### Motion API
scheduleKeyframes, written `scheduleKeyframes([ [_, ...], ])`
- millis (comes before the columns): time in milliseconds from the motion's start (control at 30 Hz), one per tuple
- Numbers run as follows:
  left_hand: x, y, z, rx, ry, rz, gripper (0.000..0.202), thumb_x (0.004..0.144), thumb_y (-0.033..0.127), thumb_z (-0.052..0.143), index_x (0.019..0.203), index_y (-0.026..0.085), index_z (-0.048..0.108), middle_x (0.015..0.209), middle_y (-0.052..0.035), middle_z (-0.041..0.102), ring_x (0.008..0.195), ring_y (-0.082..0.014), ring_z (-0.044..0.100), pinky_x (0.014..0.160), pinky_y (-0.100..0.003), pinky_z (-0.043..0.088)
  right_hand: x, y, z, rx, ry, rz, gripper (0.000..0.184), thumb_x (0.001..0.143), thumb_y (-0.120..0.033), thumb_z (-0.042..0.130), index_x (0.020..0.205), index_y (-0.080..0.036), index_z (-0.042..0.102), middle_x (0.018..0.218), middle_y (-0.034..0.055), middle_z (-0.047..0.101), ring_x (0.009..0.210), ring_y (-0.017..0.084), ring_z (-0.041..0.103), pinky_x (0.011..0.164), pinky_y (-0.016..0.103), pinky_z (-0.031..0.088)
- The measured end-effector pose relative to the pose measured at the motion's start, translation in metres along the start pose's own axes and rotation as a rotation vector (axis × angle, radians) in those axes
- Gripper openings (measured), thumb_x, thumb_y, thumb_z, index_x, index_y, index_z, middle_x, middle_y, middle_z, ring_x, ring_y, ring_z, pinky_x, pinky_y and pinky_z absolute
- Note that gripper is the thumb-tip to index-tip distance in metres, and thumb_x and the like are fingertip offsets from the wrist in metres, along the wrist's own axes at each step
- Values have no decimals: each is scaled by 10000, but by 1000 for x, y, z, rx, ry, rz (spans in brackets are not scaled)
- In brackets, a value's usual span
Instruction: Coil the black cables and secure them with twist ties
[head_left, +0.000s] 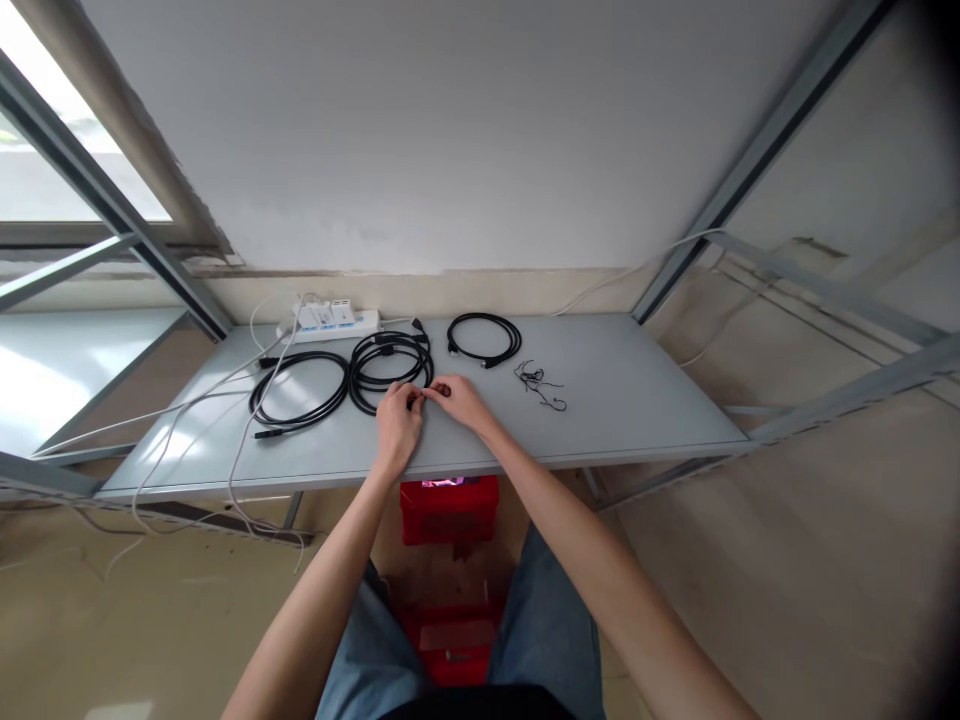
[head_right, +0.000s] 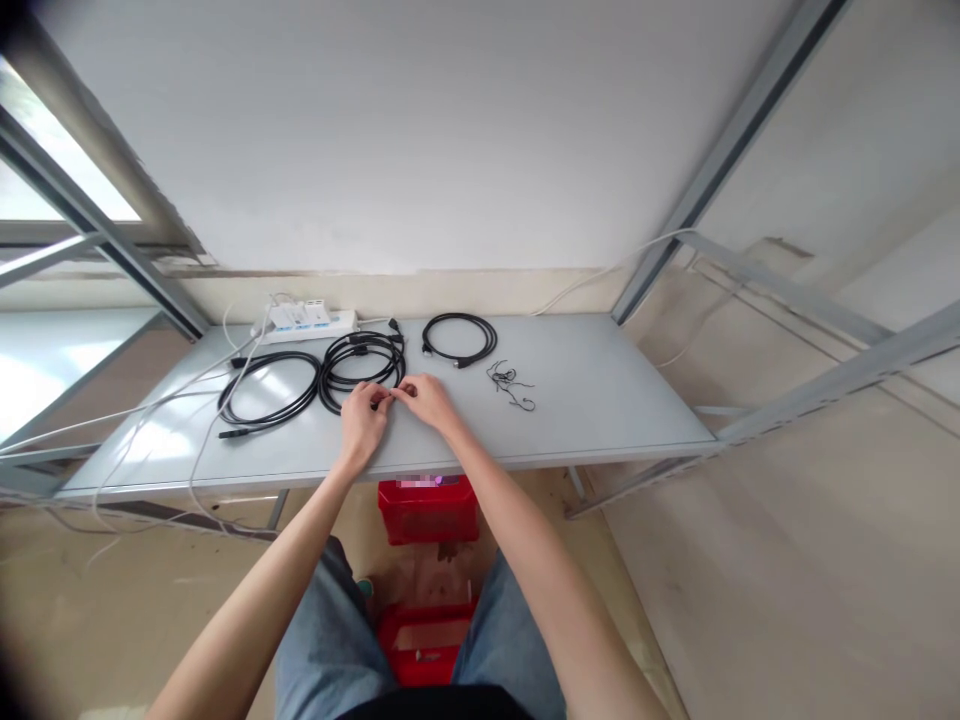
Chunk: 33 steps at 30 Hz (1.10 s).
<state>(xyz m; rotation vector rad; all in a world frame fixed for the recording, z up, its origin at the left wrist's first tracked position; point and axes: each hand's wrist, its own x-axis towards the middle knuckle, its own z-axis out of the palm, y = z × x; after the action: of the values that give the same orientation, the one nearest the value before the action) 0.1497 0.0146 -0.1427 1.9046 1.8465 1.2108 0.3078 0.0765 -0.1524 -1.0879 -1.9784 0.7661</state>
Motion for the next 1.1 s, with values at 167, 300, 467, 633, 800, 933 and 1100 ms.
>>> scheduleKeyframes([
  [167, 1, -1, 2, -38, -46, 49, 64, 917, 204, 624, 865, 220, 658, 1029, -65, 660, 915, -223, 640, 864, -356, 509, 1, 1, -1, 15, -10, -5, 303, 989, -365, 679, 764, -168, 725, 708, -8, 654, 674, 124, 501, 665, 252, 349],
  [300, 2, 0, 0, -106, -88, 58, 35, 912, 223, 659, 880, 217, 671, 1063, -59, 649, 950, -217, 655, 888, -357, 523, 3, 4, -1, 60, -17, 34, 286, 958, -330, 677, 731, -162, 717, 674, -13, 632, 659, 124, 494, 653, 254, 344],
  [467, 1, -1, 0, -139, -86, 64, 43, 903, 227, 670, 861, 222, 668, 1072, -54, 644, 967, -219, 659, 905, -369, 528, 2, 4, -2, 128, -11, 46, 219, 915, -292, 693, 752, -154, 743, 680, -4, 652, 673, 132, 529, 666, 254, 373],
  [633, 2, -5, 3, -161, -67, 84, 143, 857, 176, 678, 976, 232, 623, 1054, -49, 648, 963, -219, 645, 916, -376, 526, 3, 5, 0, 143, 19, 63, 85, 873, -245, 722, 836, -169, 725, 735, -1, 679, 686, 141, 551, 664, 254, 400],
  [800, 2, -10, 6, -231, -74, 101, 263, 824, 124, 657, 1050, 236, 583, 1071, -45, 676, 966, -208, 654, 920, -369, 528, 3, 7, 2, 33, 39, -2, 89, 902, -223, 698, 837, -200, 642, 808, 5, 675, 762, 162, 566, 741, 275, 432],
  [933, 1, -9, 5, -238, -58, 97, 236, 825, 88, 608, 1008, 233, 573, 1021, -40, 671, 943, -203, 652, 901, -355, 533, 1, 6, 2, -61, 86, -48, 82, 925, -178, 637, 880, -219, 581, 879, 20, 660, 848, 191, 572, 808, 298, 447],
  [1100, -1, -1, 4, -50, -62, 105, 259, 835, 74, 586, 1047, 223, 585, 1071, -78, 649, 995, -235, 642, 921, -371, 526, -7, -3, 1, -206, 99, -144, 91, 1000, -152, 508, 987, -216, 571, 991, 73, 657, 959, 233, 585, 872, 330, 462],
])
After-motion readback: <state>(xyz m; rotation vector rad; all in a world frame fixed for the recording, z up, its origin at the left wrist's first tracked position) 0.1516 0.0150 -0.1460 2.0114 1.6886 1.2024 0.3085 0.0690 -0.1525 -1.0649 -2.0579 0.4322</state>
